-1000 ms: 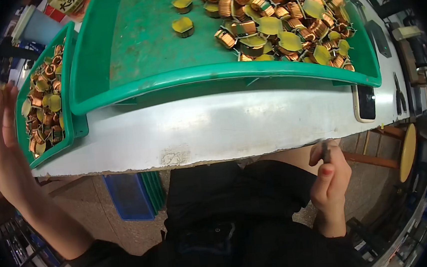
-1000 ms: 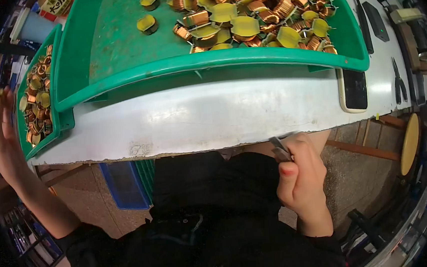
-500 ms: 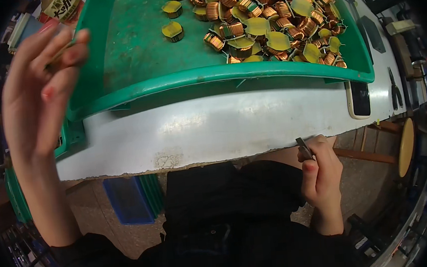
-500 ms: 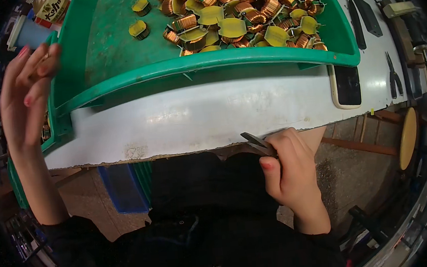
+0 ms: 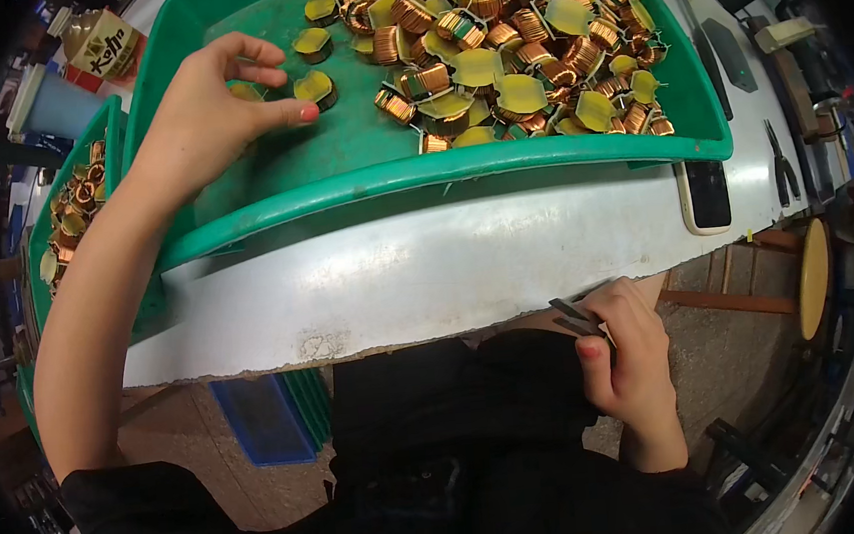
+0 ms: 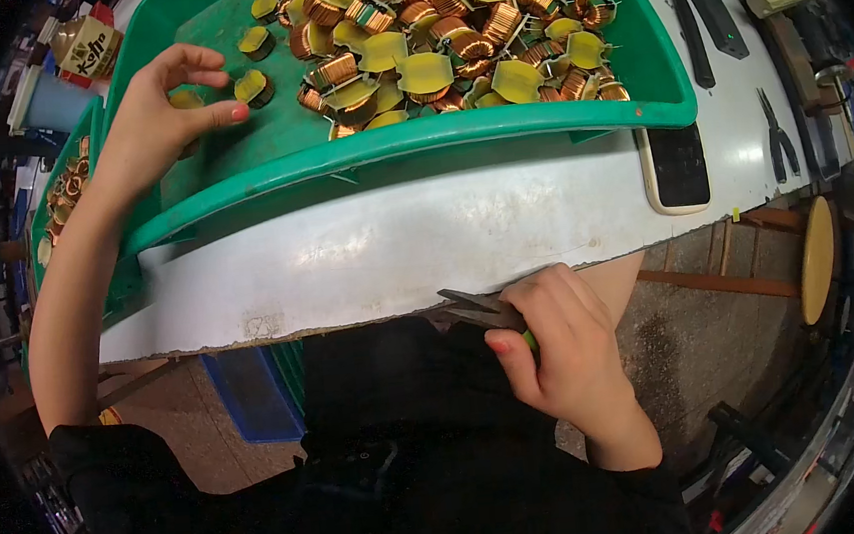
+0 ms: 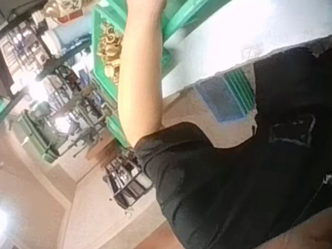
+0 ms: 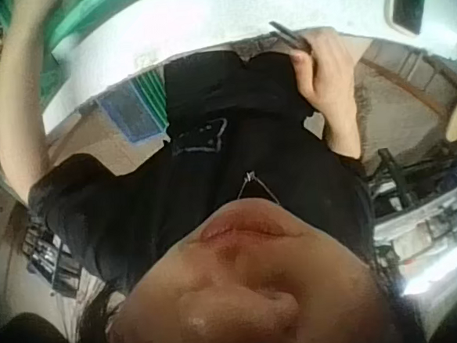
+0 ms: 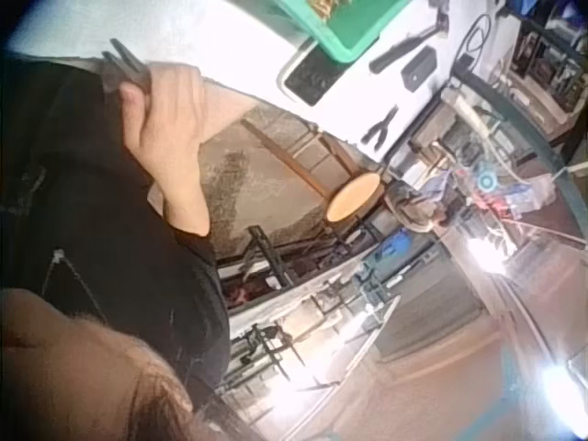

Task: Assembling small metal components using pliers at a workbench.

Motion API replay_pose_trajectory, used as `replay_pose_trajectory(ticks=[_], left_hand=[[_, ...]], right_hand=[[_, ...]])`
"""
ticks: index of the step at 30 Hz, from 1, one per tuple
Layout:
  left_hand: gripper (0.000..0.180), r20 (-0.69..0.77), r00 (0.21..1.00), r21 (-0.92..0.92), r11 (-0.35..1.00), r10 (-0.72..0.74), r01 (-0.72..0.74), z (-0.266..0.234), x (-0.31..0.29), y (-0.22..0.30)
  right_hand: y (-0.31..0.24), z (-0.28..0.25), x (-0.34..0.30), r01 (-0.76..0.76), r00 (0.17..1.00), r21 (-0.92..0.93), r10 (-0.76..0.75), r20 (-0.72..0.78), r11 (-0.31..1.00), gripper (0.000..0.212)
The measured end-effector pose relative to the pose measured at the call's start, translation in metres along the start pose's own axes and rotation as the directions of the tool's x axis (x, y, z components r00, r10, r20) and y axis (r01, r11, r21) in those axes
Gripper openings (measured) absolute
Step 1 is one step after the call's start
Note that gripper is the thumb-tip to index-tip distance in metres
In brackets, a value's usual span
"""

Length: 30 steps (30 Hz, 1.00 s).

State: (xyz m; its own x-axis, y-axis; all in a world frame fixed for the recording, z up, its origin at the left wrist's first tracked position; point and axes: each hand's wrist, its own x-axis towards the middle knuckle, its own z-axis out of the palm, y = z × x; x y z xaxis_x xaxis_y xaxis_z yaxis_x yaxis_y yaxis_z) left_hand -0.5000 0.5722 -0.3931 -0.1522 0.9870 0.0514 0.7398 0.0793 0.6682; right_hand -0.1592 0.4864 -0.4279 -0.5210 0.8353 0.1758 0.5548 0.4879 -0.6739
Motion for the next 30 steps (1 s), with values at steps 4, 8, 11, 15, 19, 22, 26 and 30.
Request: replay_pose_trajectory(ticks=[4,8,11,15,19,22,26,30], left_hand=[[0.036,0.043,0.999,0.058,0.998,-0.030,0.027,0.013,0.009,-0.001],[0.038,0.073,0.996,-0.021,0.998,-0.053,0.055,0.013,0.015,0.006],[0.047,0.187,0.963,-0.394,0.883,-0.194,0.255,-0.001,0.012,0.005],[0.046,0.513,0.776,-0.854,0.127,0.366,0.504,-0.029,0.016,-0.021],[0.020,0.612,0.714,-0.787,0.178,0.340,0.590,0.008,0.027,-0.069],[0.034,0.483,0.746,-0.822,-0.056,0.459,0.567,0.077,-0.043,0.000],[0.065,0.154,0.812,-0.741,-0.478,0.563,0.472,0.102,-0.141,0.028],[0.074,0.436,0.867,-0.793,-0.352,0.242,0.497,0.096,-0.167,0.040]], right_hand=[[0.004,-0.002,0.004,0.044,0.999,-0.005,-0.044,0.009,0.999,0.017],[0.000,0.001,0.001,0.007,1.000,0.016,-0.007,0.003,1.000,0.016],[0.002,0.000,-0.001,0.002,1.000,0.013,-0.002,0.022,1.000,0.016],[0.019,-0.001,-0.006,0.012,0.998,-0.017,-0.011,0.057,1.000,0.017],[0.020,0.004,-0.005,0.057,0.996,-0.019,-0.056,0.072,0.998,0.017],[0.017,0.009,-0.013,0.037,0.995,-0.021,-0.035,0.091,0.999,0.017],[0.009,0.021,-0.032,-0.042,0.994,0.132,0.028,0.102,0.990,0.021],[0.000,0.028,-0.049,-0.259,0.966,0.532,0.228,0.125,0.806,0.027]])
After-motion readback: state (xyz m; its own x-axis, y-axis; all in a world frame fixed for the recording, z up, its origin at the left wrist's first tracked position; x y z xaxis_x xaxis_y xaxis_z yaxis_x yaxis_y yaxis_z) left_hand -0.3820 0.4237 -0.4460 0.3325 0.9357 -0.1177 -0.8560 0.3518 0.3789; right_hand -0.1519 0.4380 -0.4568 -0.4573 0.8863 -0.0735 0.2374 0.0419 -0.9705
